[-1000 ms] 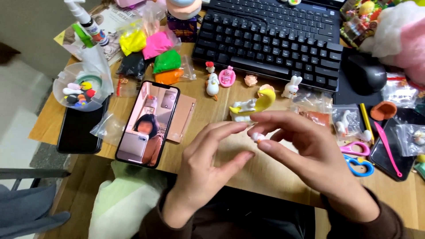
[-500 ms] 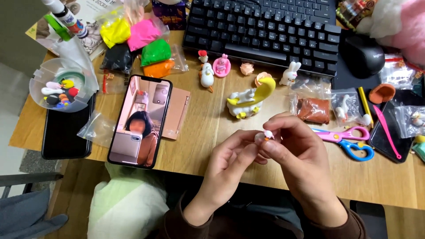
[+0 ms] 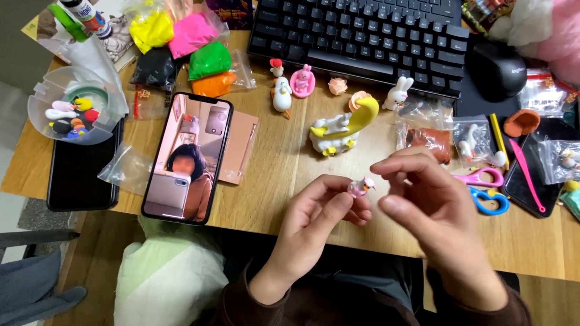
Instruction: Assembling a decorative clay moon figure by attaching small stars and a bunny, using a sculpting tool for adjustments, and opening a new clay packet.
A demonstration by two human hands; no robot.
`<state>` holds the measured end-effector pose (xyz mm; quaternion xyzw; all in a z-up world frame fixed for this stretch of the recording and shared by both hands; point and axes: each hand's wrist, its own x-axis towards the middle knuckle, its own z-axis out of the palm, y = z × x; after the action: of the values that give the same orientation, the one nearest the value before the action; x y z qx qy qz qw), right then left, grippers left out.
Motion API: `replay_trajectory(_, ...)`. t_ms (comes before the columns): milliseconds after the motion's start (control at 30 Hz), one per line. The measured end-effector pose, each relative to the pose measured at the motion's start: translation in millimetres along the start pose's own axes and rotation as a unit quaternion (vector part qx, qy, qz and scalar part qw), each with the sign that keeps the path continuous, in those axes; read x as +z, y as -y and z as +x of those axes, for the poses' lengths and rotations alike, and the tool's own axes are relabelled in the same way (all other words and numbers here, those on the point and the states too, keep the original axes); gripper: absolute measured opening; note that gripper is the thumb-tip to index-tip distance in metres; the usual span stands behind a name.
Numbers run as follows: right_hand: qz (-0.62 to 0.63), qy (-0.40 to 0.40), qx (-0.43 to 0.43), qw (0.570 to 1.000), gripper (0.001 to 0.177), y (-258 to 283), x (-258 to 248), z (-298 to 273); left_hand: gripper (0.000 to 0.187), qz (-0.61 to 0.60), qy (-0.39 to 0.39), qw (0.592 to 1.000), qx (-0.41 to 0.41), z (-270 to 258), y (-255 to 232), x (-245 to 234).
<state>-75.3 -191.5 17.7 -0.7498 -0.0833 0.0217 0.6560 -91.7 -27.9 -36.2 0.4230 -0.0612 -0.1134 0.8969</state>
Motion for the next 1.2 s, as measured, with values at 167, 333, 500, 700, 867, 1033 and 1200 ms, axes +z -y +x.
replay_trajectory(167,-0.253,0.071,-0.01,0.965,0.023,31,-13,15,0.025,0.023,-0.018,1.0,-0.003,0,-5,3)
replay_trajectory(333,-0.29,0.142,0.013,0.946,0.018,49,-15,32,0.027,0.097,-0.004,0.995,0.012,1,-13,2)
replay_trajectory(500,-0.355,0.153,-0.033,0.921,0.018,88,-27,69,0.055,0.077,0.031,0.997,0.002,-5,-26,-15)
replay_trajectory(700,-0.478,0.144,-0.075,0.863,0.016,70,-18,159,0.051,0.077,-0.026,0.996,0.03,-4,-31,-38)
replay_trajectory(867,-0.536,0.288,-0.132,0.782,0.019,19,-17,201,0.047,0.077,-0.002,0.997,0.013,-5,-34,-40)
replay_trajectory(1033,-0.569,0.287,-0.24,0.732,0.012,9,-12,196,0.051,0.084,0.042,0.995,0.025,-5,-37,-43)
replay_trajectory(1200,-0.565,0.276,-0.267,0.731,0.011,13,-21,195,0.041,0.125,-0.001,0.991,0.04,-2,-43,-35)
